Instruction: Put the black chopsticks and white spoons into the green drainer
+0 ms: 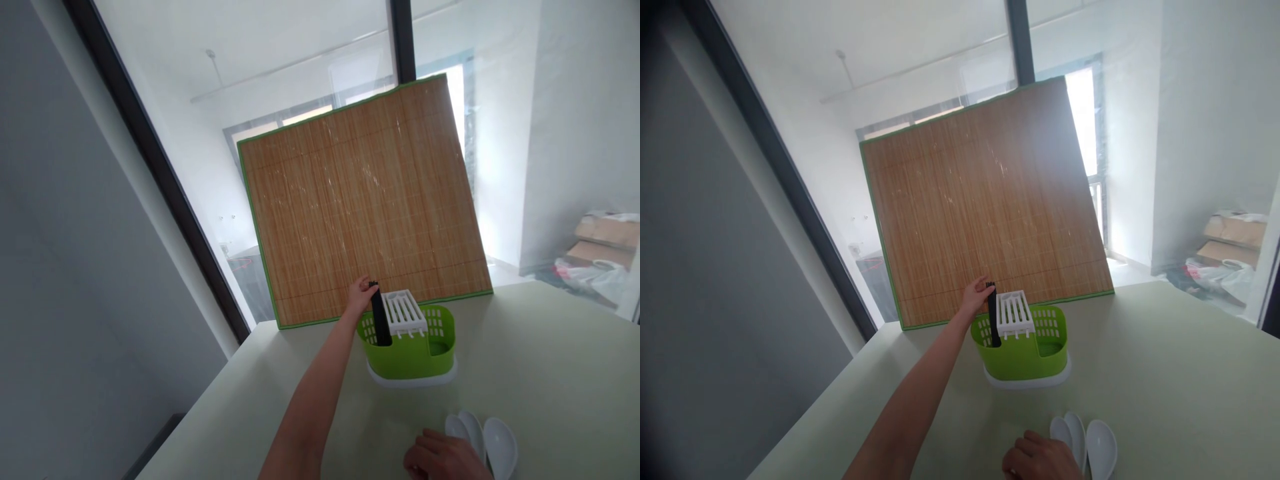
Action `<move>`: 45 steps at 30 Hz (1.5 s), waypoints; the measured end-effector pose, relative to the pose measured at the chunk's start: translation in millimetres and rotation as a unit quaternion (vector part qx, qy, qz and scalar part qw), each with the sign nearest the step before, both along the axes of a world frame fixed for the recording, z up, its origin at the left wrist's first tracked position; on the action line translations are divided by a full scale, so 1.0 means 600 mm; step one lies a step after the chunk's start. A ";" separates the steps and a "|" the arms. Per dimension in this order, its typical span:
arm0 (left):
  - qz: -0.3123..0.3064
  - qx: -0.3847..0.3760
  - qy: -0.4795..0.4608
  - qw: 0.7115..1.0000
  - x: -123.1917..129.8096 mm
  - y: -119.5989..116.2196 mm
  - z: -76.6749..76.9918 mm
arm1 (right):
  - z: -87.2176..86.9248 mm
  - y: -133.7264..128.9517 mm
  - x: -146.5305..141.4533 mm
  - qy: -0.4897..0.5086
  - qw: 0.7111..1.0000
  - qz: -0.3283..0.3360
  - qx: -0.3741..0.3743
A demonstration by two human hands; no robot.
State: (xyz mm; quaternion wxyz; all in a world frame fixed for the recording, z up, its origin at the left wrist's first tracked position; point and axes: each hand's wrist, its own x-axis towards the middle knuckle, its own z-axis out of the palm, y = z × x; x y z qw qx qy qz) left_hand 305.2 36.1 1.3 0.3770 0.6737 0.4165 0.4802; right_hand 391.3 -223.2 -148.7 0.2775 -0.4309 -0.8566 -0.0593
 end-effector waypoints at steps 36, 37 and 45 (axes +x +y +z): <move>0.014 0.053 -0.014 0.998 -0.099 -0.338 -0.158 | 0.102 0.007 0.101 0.091 0.984 -0.138 -0.067; 0.000 0.069 -0.004 0.998 -0.098 -0.349 -0.149 | 0.112 0.005 0.097 0.092 0.986 -0.129 -0.042; 0.008 0.237 0.130 0.963 -0.097 -0.399 -0.107 | 0.184 -0.017 0.045 0.092 0.985 -0.054 0.134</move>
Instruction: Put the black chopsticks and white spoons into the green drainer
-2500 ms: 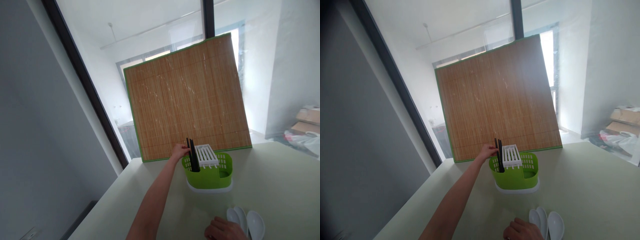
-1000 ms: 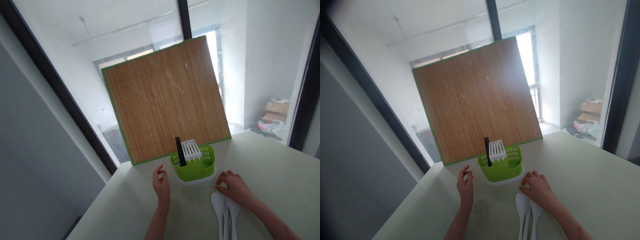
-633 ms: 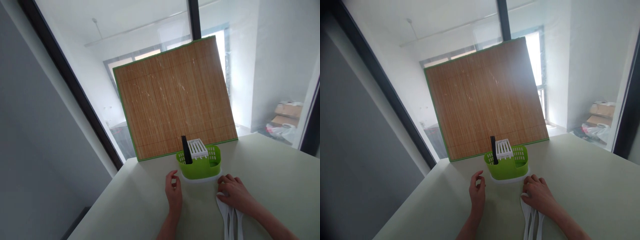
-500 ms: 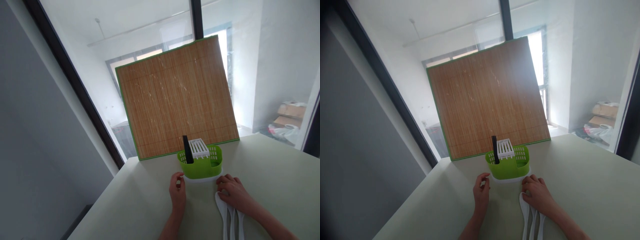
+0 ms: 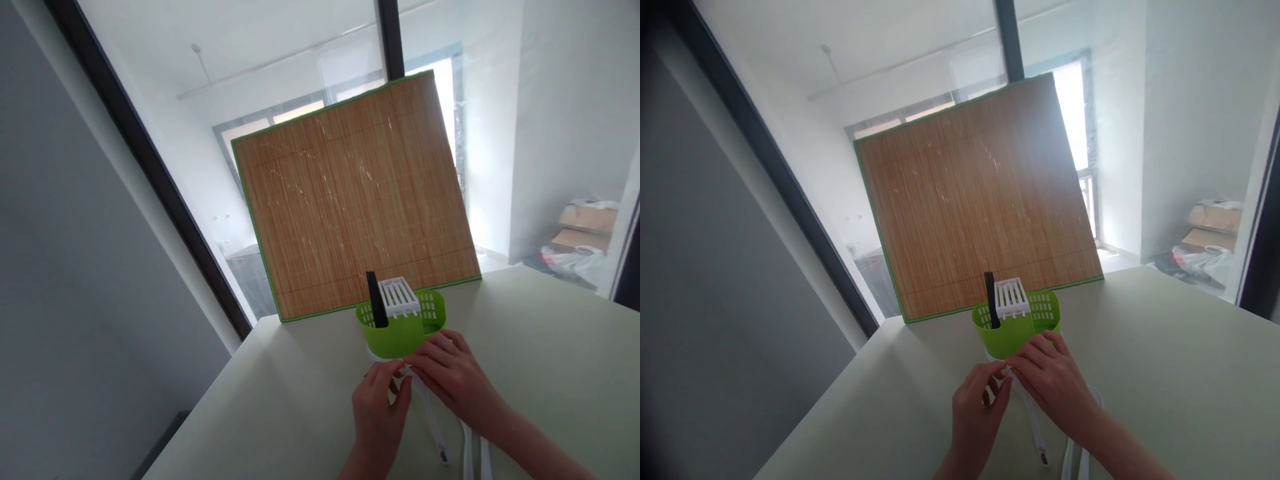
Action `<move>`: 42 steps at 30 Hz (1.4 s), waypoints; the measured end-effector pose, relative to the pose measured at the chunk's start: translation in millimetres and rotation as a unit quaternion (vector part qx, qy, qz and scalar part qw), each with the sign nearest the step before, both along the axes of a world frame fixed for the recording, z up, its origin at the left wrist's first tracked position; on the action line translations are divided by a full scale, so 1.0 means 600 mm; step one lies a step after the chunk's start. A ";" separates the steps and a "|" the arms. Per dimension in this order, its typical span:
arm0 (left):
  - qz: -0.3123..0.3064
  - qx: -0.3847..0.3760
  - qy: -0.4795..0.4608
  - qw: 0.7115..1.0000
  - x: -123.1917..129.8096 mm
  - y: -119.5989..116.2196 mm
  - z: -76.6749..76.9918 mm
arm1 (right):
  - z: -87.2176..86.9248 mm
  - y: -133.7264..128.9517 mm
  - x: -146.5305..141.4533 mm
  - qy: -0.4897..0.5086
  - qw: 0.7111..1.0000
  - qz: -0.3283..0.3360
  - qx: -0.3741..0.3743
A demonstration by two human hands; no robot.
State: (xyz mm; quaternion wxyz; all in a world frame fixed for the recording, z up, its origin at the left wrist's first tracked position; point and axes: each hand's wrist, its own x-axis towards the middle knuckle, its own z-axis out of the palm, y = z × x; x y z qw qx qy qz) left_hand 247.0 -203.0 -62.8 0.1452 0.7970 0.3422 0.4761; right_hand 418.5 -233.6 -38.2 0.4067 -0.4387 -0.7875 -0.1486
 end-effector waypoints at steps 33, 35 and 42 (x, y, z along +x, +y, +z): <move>0.281 -0.047 0.153 0.946 0.027 0.287 0.068 | -0.124 0.027 0.147 0.014 0.961 -0.129 -0.244; 0.283 -0.052 0.153 0.945 0.027 0.287 0.064 | -0.127 0.027 0.148 0.012 0.960 -0.132 -0.246; 0.286 -0.001 0.091 0.954 0.018 0.254 0.073 | -0.127 0.022 0.145 0.001 0.949 -0.155 -0.275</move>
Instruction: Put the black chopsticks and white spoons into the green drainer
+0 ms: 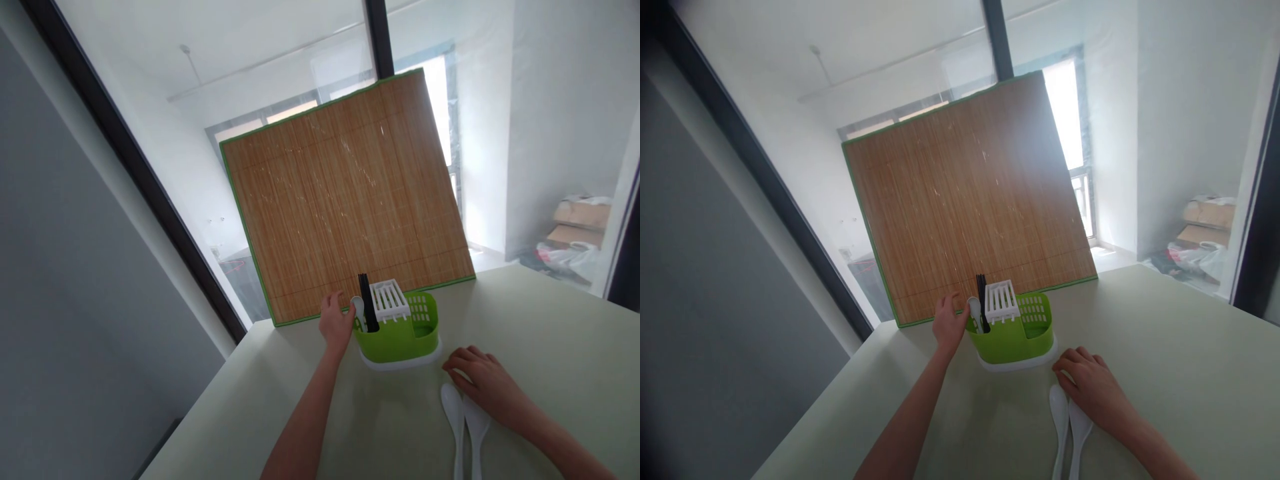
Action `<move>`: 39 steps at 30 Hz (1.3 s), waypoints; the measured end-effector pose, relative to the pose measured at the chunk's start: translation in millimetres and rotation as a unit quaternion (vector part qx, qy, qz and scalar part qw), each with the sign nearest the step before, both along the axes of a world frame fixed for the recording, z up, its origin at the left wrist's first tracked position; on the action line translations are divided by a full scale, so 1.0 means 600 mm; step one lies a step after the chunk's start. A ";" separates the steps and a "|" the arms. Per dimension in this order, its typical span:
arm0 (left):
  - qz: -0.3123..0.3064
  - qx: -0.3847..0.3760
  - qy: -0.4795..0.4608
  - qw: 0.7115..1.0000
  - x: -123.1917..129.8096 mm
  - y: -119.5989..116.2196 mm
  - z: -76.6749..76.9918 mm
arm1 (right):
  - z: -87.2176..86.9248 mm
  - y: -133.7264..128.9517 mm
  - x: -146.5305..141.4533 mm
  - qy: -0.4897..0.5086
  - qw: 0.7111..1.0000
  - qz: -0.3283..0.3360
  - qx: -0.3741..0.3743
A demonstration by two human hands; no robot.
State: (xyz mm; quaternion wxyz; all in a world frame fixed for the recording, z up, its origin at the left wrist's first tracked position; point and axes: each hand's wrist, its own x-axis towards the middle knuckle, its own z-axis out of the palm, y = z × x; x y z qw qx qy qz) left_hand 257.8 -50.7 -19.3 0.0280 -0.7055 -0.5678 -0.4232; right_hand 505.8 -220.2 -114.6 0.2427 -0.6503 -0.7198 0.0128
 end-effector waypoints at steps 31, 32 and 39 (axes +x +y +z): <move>-0.274 0.102 -0.087 0.952 -0.014 -0.228 -0.132 | 0.114 -0.023 -0.120 -0.049 0.945 0.112 0.302; -0.278 0.106 -0.079 0.951 -0.014 -0.231 -0.130 | 0.114 -0.024 -0.124 -0.050 0.942 0.120 0.309; -0.255 0.170 -0.092 0.947 -0.001 -0.245 -0.114 | 0.108 -0.030 -0.138 0.003 0.923 0.141 0.358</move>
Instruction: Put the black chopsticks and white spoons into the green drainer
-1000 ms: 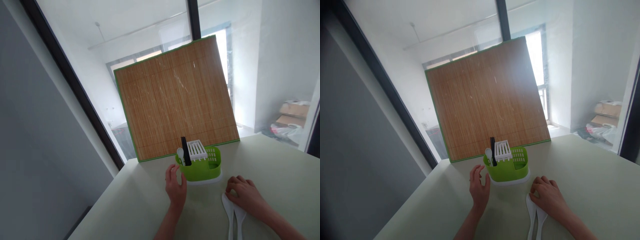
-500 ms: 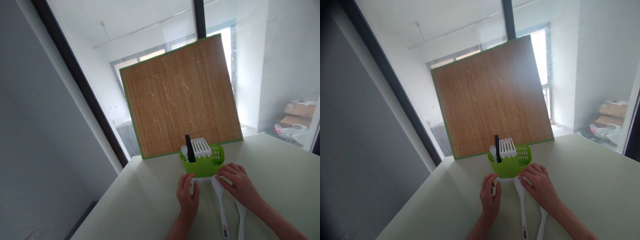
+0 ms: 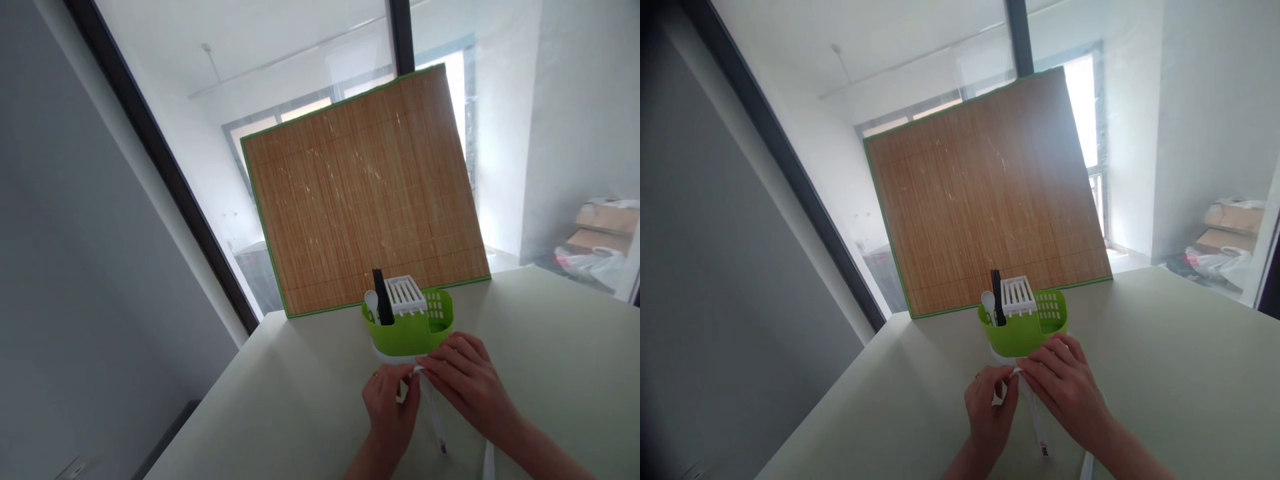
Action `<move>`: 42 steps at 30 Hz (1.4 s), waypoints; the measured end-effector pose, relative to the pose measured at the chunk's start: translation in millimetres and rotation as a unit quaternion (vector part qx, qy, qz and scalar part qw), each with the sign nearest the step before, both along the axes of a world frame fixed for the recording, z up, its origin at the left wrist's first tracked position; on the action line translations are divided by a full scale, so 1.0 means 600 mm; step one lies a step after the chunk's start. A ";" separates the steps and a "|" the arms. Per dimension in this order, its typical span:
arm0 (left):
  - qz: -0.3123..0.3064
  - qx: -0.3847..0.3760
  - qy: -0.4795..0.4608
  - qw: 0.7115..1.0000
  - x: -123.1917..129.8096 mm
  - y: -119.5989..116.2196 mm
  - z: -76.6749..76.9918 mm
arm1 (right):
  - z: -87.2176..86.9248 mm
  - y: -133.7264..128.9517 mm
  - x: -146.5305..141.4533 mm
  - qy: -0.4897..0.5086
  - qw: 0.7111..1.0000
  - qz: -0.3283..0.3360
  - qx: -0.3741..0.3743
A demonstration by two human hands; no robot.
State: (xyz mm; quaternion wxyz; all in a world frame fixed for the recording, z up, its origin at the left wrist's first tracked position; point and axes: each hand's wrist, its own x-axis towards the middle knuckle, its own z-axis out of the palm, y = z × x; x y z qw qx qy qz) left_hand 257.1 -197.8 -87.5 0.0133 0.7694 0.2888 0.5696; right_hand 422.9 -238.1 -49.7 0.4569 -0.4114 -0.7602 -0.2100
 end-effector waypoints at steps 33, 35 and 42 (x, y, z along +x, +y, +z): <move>0.255 -0.111 0.093 0.956 -0.004 0.259 0.101 | -0.122 0.011 0.172 0.044 0.964 -0.134 -0.224; 0.261 -0.122 0.106 0.952 -0.004 0.262 0.101 | -0.123 0.011 0.171 0.044 0.964 -0.133 -0.228; 0.260 -0.149 0.181 0.937 -0.001 0.275 0.106 | -0.118 0.009 0.167 0.042 0.963 -0.131 -0.232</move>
